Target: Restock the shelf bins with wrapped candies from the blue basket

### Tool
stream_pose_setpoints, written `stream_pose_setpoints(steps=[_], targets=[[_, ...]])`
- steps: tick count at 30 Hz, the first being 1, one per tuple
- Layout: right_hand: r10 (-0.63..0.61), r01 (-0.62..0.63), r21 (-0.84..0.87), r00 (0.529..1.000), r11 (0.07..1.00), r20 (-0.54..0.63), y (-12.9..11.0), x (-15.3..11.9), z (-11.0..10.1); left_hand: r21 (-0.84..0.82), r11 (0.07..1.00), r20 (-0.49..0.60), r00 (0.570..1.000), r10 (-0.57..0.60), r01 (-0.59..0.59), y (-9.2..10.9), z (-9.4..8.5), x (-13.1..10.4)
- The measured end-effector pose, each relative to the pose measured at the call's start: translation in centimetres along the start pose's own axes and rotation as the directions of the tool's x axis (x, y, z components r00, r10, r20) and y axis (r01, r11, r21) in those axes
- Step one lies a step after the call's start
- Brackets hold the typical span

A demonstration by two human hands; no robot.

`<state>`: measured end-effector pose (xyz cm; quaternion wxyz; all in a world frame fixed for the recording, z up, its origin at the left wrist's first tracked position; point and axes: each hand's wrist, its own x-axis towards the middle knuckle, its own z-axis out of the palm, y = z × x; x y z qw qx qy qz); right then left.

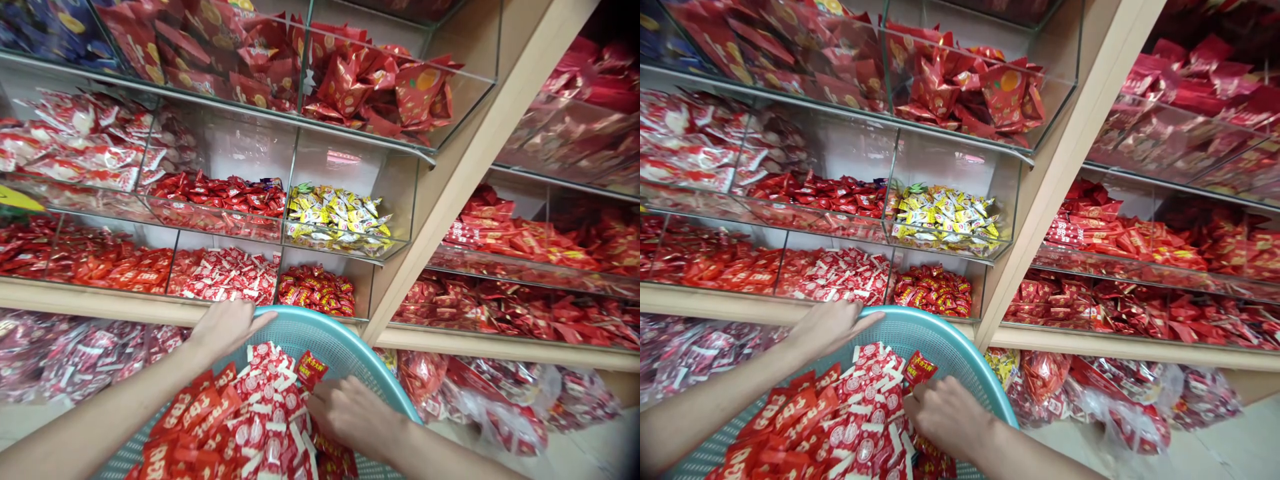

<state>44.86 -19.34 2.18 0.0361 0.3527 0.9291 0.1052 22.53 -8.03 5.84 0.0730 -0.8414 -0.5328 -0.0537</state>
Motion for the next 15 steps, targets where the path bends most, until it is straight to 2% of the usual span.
stream_pose_setpoints(steps=[8, 15], targets=[[-0.126, 0.123, -0.033, 0.987, 0.992, -0.096, -0.1, -0.6, -1.1, 0.034, 0.999, -0.005, 1.000, 0.006, -0.006, 0.2, 0.0, 0.0], [-0.134, 0.135, 0.007, 0.985, 0.991, -0.109, 0.2, -1.5, -1.8, 0.006, 1.000, -0.002, 1.000, 0.001, -0.001, 0.0, 0.0, 0.0]])
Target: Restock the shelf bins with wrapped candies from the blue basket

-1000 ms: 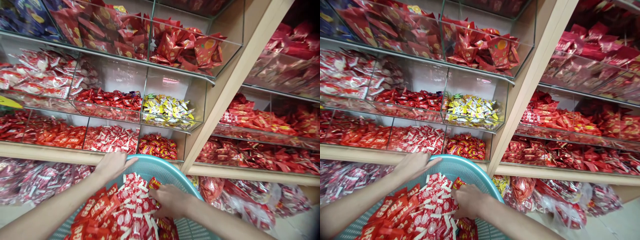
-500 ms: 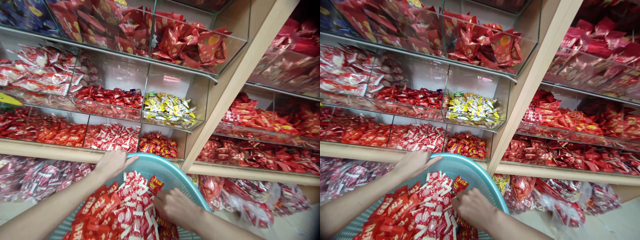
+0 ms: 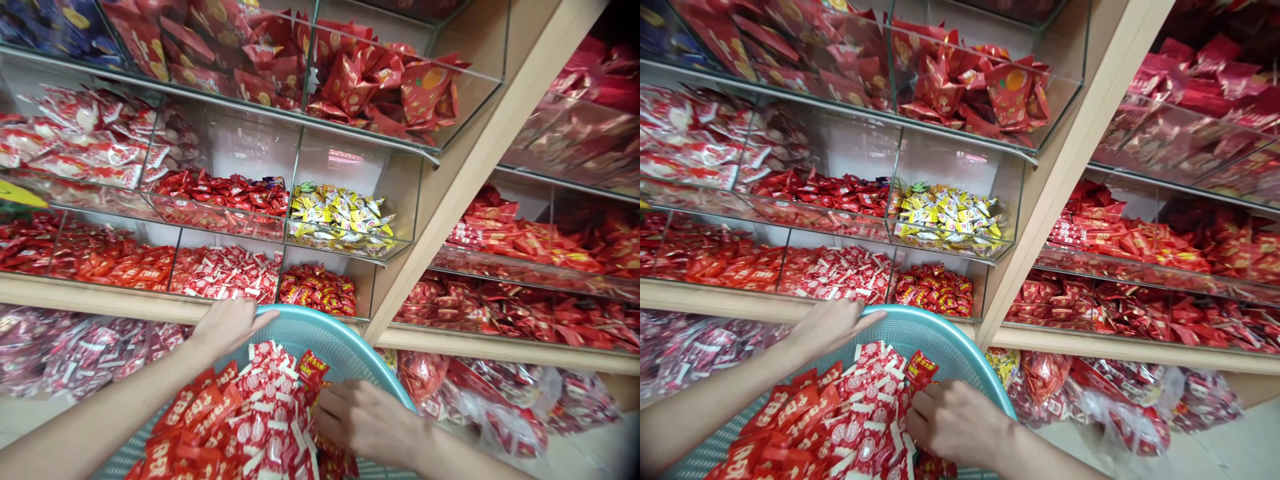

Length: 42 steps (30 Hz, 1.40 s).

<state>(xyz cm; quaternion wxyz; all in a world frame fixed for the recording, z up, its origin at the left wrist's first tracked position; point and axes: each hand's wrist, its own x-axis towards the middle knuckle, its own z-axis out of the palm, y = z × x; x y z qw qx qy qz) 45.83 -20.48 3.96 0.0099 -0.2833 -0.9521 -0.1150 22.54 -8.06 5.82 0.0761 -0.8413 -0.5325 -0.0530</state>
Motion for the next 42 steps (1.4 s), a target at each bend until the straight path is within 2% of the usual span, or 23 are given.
stream_pose_setpoints(steps=[3, 7, 11, 14, 18, 21, 23, 28, 33, 38, 42], targets=[[0.053, -0.053, 0.066, 0.999, 0.996, 0.006, 0.7, 0.1, -0.7, -0.023, 1.000, 0.004, 1.000, -0.004, 0.005, 0.0, 0.0, 0.0], [0.191, -0.185, 0.133, 0.981, 0.974, -0.029, 2.2, 1.6, -1.0, -0.030, 0.999, -0.004, 1.000, -0.021, 0.020, 0.1, 0.1, 0.1], [0.334, -0.329, 0.091, 0.941, 0.940, -0.047, 3.0, 4.5, 0.1, -0.006, 1.000, 0.000, 1.000, -0.012, 0.012, 0.1, 0.2, 0.0], [0.406, -0.406, 0.018, 0.913, 0.914, -0.025, 2.8, 6.4, 1.3, 0.006, 1.000, -0.001, 1.000, 0.000, 0.000, 0.0, 0.1, -0.1], [0.375, -0.376, 0.011, 0.926, 0.927, 0.053, 2.0, 6.7, 2.2, 0.005, 1.000, 0.008, 1.000, -0.029, 0.029, -0.1, 0.0, -0.2], [0.395, -0.400, 0.072, 0.916, 0.914, 0.070, 1.6, 5.3, 1.8, -0.001, 0.999, 0.023, 0.999, -0.036, 0.036, -0.2, -0.1, -0.2], [0.371, -0.376, 0.102, 0.926, 0.921, 0.067, 1.4, 4.1, 1.3, 0.000, 1.000, 0.022, 1.000, -0.021, 0.021, -0.2, -0.1, -0.2], [0.111, -0.120, 0.118, 0.990, 0.986, 0.082, 0.9, 2.2, 1.0, 0.014, 1.000, 0.010, 1.000, -0.006, 0.006, 0.0, -0.1, -0.1], [0.018, -0.022, 0.071, 0.998, 0.997, 0.052, 1.0, 2.6, 1.9, -0.010, 1.000, 0.003, 1.000, -0.026, 0.026, 0.0, -0.1, -0.1], [0.004, -0.010, 0.114, 0.999, 0.993, 0.047, 1.6, 2.8, 1.8, 0.006, 1.000, -0.005, 1.000, -0.014, 0.015, -0.1, -0.1, -0.2], [0.106, -0.117, 0.350, 0.993, 0.929, 0.051, 2.1, 2.5, 1.2, 0.021, 1.000, -0.016, 1.000, -0.005, 0.005, 0.0, -0.1, -0.2]])
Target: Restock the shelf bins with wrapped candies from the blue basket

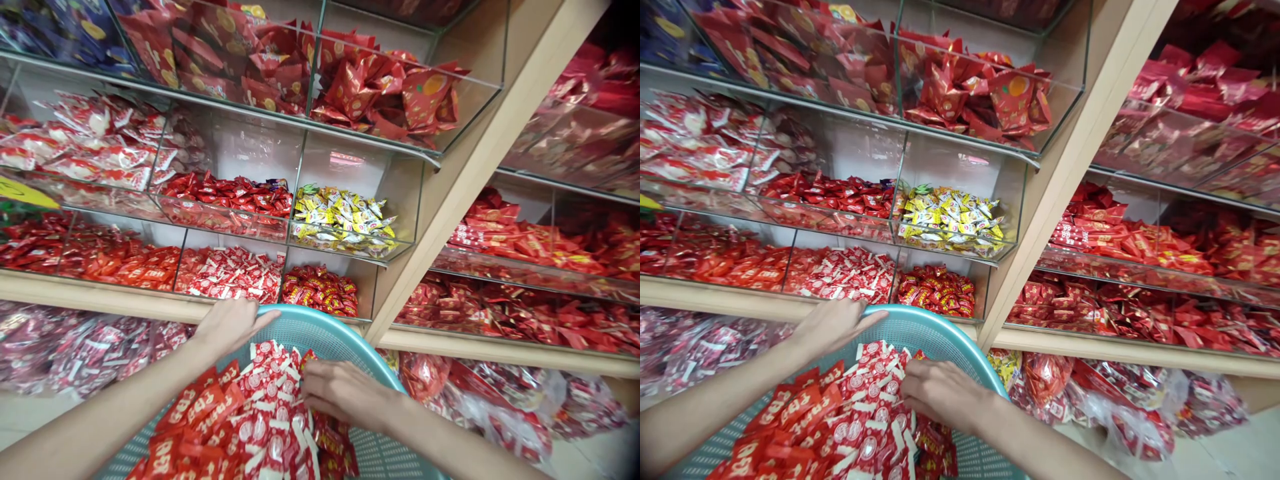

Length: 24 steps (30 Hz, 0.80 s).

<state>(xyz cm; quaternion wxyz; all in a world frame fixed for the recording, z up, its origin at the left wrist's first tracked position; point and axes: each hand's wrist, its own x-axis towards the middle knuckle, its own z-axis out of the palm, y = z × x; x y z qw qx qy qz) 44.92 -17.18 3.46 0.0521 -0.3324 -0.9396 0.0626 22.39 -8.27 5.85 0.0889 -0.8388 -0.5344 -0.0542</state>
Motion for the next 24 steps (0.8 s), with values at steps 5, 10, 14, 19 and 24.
stream_pose_setpoints(steps=[5, 10, 14, 19, 24], targets=[[0.147, -0.106, 0.411, 0.987, 0.906, -0.069, 0.5, 0.2, -0.1, -0.005, 1.000, 0.000, 1.000, -0.004, 0.004, 0.1, 0.0, 0.0], [0.418, -0.225, 0.664, 0.897, 0.713, -0.145, 1.2, 1.7, 0.3, 0.008, 1.000, -0.002, 1.000, 0.007, -0.007, 0.1, -0.2, -0.1], [0.420, -0.236, 0.469, 0.843, 0.851, -0.337, 1.3, 3.2, 0.7, -0.007, 1.000, 0.016, 1.000, 0.003, -0.003, 0.2, -0.3, -0.1], [0.278, -0.191, 0.313, 0.924, 0.930, -0.263, 0.1, 3.5, 1.2, 0.013, 1.000, 0.018, 1.000, 0.007, -0.007, -0.1, 0.1, -0.1], [0.266, -0.198, 0.223, 0.902, 0.955, -0.340, 1.8, 2.5, -1.5, -0.013, 1.000, 0.024, 1.000, 0.016, -0.015, -0.2, 0.4, 0.0]])
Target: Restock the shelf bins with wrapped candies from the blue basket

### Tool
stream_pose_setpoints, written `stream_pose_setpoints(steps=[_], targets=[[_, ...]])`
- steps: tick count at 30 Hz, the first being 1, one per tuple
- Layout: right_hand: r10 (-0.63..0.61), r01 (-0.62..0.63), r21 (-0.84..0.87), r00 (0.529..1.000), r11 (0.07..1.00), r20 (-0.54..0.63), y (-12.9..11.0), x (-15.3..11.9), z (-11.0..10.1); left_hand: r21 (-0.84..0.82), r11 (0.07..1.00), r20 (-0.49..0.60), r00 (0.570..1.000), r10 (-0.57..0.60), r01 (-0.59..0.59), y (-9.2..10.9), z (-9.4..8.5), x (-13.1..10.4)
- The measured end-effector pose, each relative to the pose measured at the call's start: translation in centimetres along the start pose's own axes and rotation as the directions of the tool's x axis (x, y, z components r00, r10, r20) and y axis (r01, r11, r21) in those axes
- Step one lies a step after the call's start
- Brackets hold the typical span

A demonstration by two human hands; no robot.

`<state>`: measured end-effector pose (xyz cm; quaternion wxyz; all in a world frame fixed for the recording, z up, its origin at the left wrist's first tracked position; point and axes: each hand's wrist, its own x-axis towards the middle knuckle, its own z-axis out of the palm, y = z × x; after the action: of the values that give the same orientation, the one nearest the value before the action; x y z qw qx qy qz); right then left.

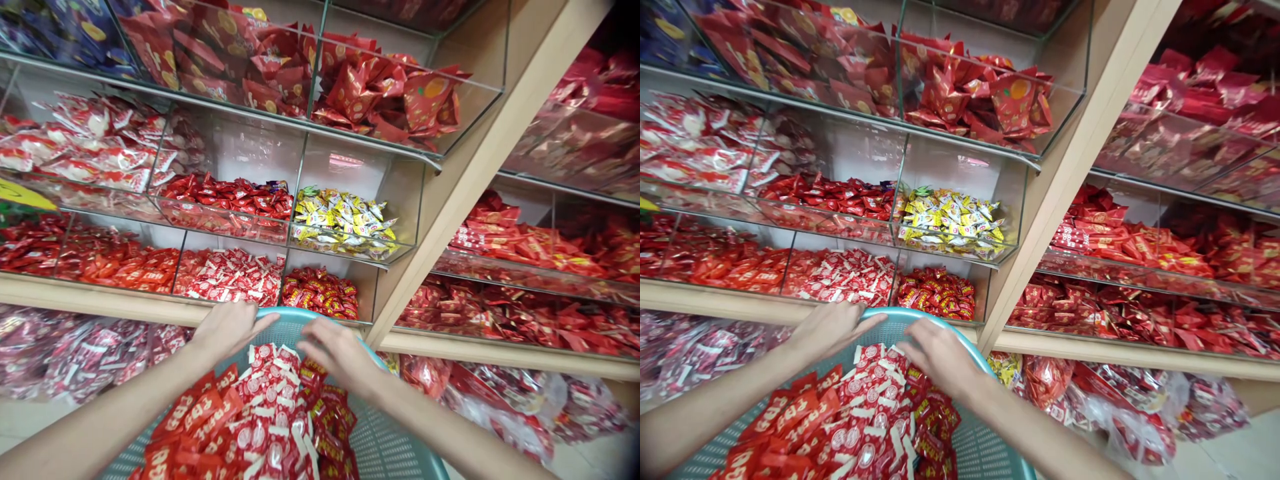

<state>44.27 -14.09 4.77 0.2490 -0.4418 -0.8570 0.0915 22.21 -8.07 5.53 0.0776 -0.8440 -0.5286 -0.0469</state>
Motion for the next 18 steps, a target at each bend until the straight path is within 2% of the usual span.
stream_pose_setpoints(steps=[2, 4, 6, 8, 10, 14, 18], targets=[[0.069, -0.076, -0.104, 0.995, 0.992, -0.073, 1.5, 1.0, -1.9, -0.009, 1.000, -0.009, 1.000, -0.015, 0.015, 0.1, -0.1, 0.0], [0.232, -0.246, -0.280, 0.969, 0.928, -0.084, 3.2, 2.2, -3.4, -0.005, 1.000, -0.016, 1.000, -0.022, 0.022, 0.2, -0.2, 0.0], [0.431, -0.413, -0.463, 0.899, 0.784, -0.073, 4.4, 3.2, -4.2, -0.001, 1.000, -0.022, 1.000, -0.016, 0.016, 0.2, -0.3, 0.0], [0.564, -0.495, -0.568, 0.823, 0.657, -0.065, 5.1, 4.1, -4.1, 0.000, 1.000, -0.026, 1.000, -0.010, 0.010, 0.2, -0.3, 0.0], [0.618, -0.522, -0.596, 0.784, 0.610, -0.054, 5.3, 4.7, -3.5, 0.006, 1.000, -0.027, 1.000, -0.009, 0.010, 0.2, -0.3, 0.0], [0.668, -0.557, -0.585, 0.743, 0.590, -0.033, 5.6, 5.5, -2.2, 0.028, 1.000, -0.030, 1.000, 0.006, -0.006, 0.1, -0.3, -0.1], [0.706, -0.585, -0.572, 0.708, 0.576, -0.013, 6.1, 5.7, -2.3, 0.018, 1.000, -0.028, 1.000, -0.006, 0.006, 0.1, -0.4, -0.1]])
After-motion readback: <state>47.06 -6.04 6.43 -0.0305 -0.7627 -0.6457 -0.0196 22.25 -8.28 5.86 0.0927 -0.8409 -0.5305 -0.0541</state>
